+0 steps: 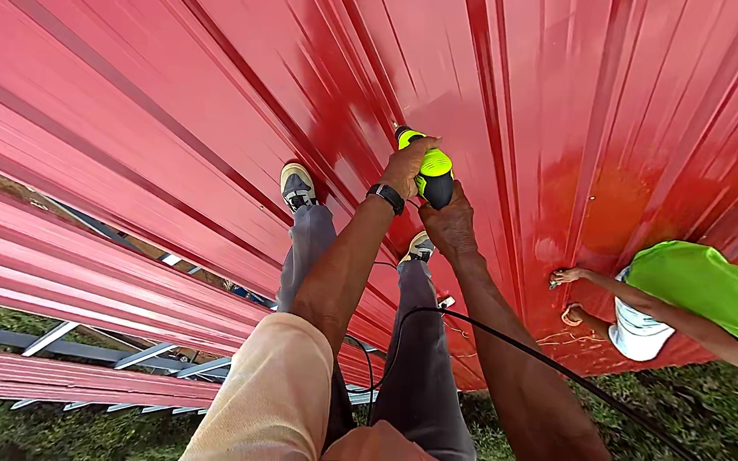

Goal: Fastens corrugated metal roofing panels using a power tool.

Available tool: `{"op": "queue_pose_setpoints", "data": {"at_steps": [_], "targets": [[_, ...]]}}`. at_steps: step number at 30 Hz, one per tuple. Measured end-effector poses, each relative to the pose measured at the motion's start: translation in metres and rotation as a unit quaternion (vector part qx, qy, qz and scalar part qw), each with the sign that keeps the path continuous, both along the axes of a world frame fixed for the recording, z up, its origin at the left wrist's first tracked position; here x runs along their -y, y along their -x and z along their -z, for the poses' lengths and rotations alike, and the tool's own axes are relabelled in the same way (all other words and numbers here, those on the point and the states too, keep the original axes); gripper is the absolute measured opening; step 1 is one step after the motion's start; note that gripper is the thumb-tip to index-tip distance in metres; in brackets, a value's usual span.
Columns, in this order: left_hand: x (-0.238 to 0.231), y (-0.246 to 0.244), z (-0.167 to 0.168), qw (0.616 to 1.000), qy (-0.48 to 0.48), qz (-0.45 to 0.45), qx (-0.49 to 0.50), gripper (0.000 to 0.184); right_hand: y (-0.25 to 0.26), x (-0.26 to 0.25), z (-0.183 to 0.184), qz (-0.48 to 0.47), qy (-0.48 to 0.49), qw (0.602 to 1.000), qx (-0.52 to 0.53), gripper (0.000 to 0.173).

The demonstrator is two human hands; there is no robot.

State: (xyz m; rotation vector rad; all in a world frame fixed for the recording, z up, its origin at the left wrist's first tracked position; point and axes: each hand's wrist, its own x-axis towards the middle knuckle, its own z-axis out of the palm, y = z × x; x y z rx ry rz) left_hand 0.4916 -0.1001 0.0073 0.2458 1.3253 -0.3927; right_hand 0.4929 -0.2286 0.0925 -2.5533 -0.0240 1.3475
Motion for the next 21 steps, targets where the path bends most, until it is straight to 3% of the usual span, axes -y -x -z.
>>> {"op": "queue_pose_setpoints", "data": {"at_steps": [21], "targets": [[0.004,-0.011,0.002,1.0,-0.024,0.004,0.013,0.045,-0.009,0.004,0.0,0.033,0.003,0.999,-0.005,0.048]]}}
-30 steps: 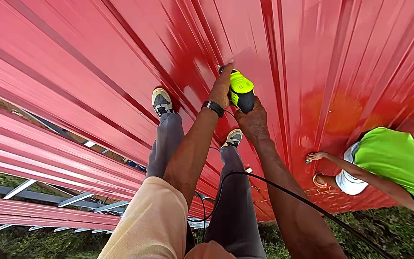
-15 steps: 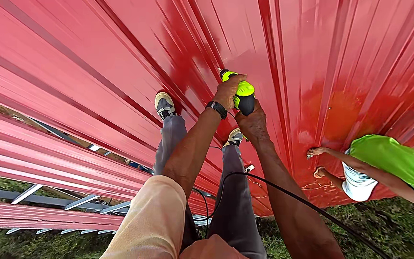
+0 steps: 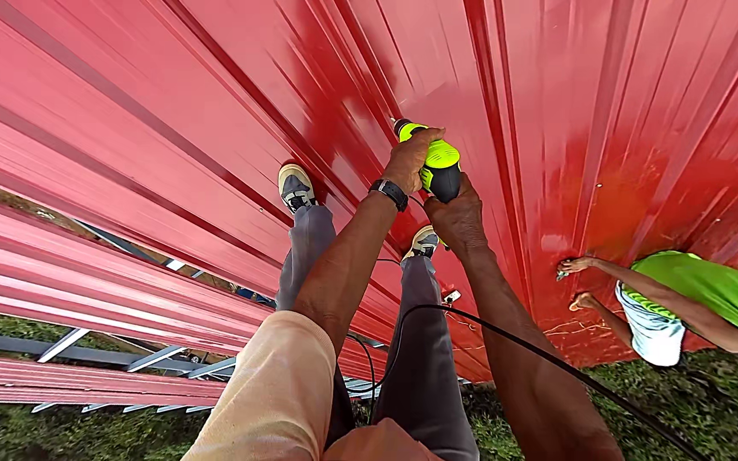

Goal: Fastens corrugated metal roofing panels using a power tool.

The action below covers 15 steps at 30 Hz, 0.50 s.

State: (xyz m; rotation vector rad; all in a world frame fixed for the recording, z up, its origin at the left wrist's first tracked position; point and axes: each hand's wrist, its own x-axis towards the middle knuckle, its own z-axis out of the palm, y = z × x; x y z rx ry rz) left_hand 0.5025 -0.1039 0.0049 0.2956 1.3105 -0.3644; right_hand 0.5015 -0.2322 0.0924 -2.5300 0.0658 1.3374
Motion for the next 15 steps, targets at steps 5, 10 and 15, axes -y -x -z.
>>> {"op": "queue_pose_setpoints", "data": {"at_steps": [5,10,15], "targets": [[-0.0011,-0.0005,-0.0005,1.0,0.001,-0.006,-0.004,0.045,-0.0029,-0.001,0.0032,-0.003,-0.002,1.0,-0.001,0.048],[0.0005,-0.0013,0.0021,1.0,0.006,-0.016,-0.005,0.046,-0.0045,-0.0007,0.0034,-0.012,-0.001,1.0,0.001,0.047],[-0.0004,-0.0004,0.0013,1.0,-0.002,-0.015,-0.001,0.045,-0.0046,-0.0018,0.0034,-0.01,-0.002,1.0,0.0,0.047]]}}
